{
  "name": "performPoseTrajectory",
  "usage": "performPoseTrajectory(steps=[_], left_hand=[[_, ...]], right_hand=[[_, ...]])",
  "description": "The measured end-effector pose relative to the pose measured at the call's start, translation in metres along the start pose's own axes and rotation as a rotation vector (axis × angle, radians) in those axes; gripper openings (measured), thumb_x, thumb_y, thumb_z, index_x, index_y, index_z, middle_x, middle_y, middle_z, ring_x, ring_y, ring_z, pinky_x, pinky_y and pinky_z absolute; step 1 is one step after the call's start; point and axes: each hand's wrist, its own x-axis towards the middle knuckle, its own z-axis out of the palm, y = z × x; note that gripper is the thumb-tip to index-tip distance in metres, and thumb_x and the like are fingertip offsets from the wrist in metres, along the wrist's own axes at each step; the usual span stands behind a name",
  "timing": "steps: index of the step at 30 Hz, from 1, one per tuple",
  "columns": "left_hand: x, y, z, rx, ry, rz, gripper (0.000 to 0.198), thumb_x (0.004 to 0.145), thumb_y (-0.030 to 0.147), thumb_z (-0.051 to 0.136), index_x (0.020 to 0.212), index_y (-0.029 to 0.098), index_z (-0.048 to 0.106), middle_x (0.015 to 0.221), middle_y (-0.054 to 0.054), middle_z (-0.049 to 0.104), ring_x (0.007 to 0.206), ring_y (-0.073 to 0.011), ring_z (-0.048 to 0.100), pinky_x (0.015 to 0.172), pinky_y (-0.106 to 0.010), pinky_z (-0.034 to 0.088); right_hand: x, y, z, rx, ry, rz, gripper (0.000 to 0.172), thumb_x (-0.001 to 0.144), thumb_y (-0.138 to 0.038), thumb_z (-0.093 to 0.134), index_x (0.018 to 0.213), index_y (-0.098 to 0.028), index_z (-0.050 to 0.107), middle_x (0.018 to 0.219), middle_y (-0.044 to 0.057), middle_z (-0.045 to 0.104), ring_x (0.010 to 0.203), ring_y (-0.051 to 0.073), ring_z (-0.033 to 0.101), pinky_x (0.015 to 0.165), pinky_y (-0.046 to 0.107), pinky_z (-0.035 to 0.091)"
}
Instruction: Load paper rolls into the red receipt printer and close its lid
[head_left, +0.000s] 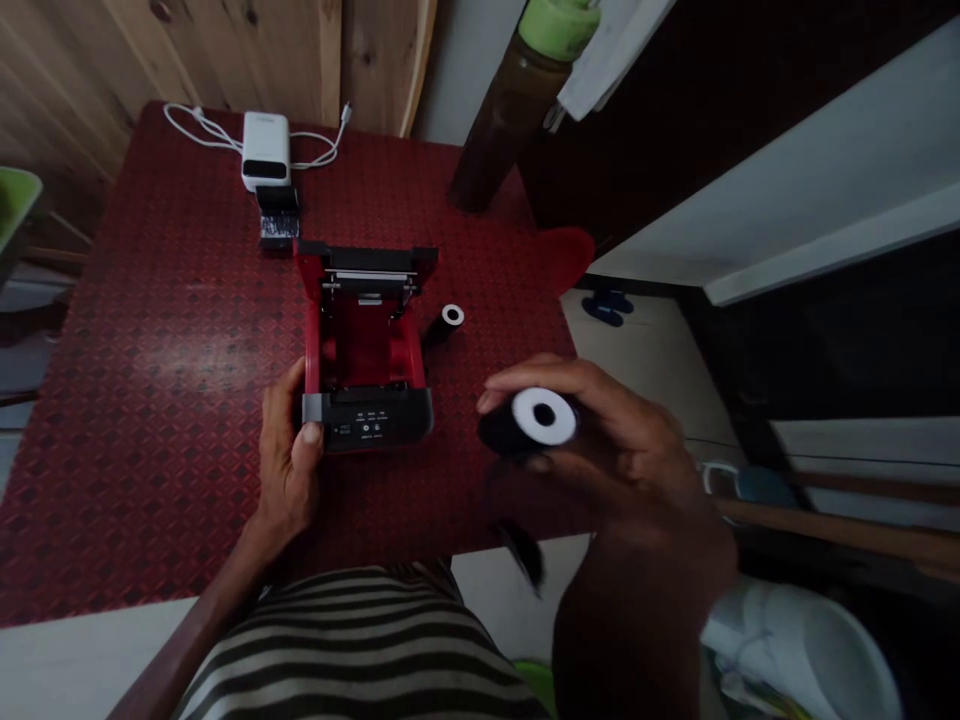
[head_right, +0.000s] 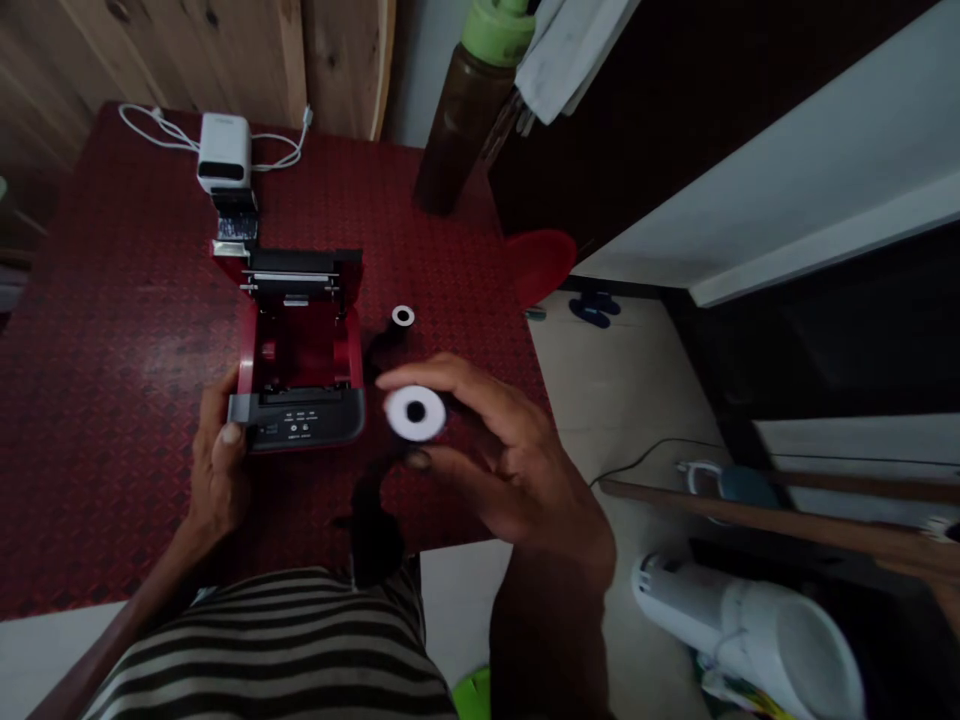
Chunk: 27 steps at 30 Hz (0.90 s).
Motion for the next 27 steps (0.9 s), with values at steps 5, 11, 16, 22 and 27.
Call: performPoseTrajectory(steps=[5, 11, 16, 22, 27], left_hand=[[0.000, 0.001, -0.001, 0.011, -0.028, 0.013, 0.074, 0.118, 0.070, 0.042, 0.172, 0.021, 0.055, 0.156, -0.019, 0.068, 0.137, -0.0370, 0.065, 0.117, -0.057, 0.053], [0.001, -0.001, 0.002, 0.004, -0.020, 0.051, 0.068, 0.120, 0.065, 0.043, 0.172, 0.023, 0.054, 0.163, -0.019, 0.065, 0.146, -0.0381, 0.063, 0.123, -0.060, 0.051], [-0.001, 0.000, 0.003, -0.026, -0.037, 0.043, 0.064, 0.121, 0.060, 0.045, 0.174, 0.025, 0.051, 0.169, -0.019, 0.061, 0.152, -0.0382, 0.059, 0.129, -0.064, 0.045], [0.000, 0.001, 0.002, -0.025, -0.037, 0.054, 0.063, 0.121, 0.060, 0.045, 0.175, 0.028, 0.052, 0.167, -0.017, 0.062, 0.150, -0.0383, 0.060, 0.127, -0.062, 0.047], [0.001, 0.001, 0.000, -0.034, -0.035, 0.054, 0.063, 0.121, 0.061, 0.046, 0.175, 0.028, 0.052, 0.167, -0.017, 0.063, 0.149, -0.0381, 0.060, 0.127, -0.062, 0.045]], right_hand=[[0.064, -0.006, 0.044, -0.454, -0.204, -0.102, 0.024, 0.105, -0.009, 0.074, 0.125, -0.023, 0.076, 0.123, 0.009, 0.084, 0.116, 0.029, 0.078, 0.106, 0.046, 0.062], [0.096, -0.006, 0.095, -0.851, -0.335, -0.099, 0.027, 0.112, -0.002, 0.054, 0.114, -0.017, 0.077, 0.112, 0.014, 0.084, 0.109, 0.031, 0.074, 0.098, 0.045, 0.056], [0.103, -0.008, 0.096, -0.839, -0.327, -0.067, 0.035, 0.104, 0.005, 0.059, 0.119, -0.019, 0.078, 0.109, 0.011, 0.086, 0.110, 0.030, 0.077, 0.099, 0.043, 0.052], [0.114, 0.009, 0.101, -0.817, -0.340, 0.013, 0.025, 0.101, -0.004, 0.068, 0.111, -0.022, 0.080, 0.093, 0.008, 0.086, 0.092, 0.029, 0.079, 0.100, 0.046, 0.055], [0.120, 0.015, 0.110, -0.843, -0.362, 0.074, 0.031, 0.099, -0.003, 0.065, 0.118, -0.021, 0.082, 0.102, 0.011, 0.088, 0.102, 0.031, 0.081, 0.111, 0.050, 0.055]])
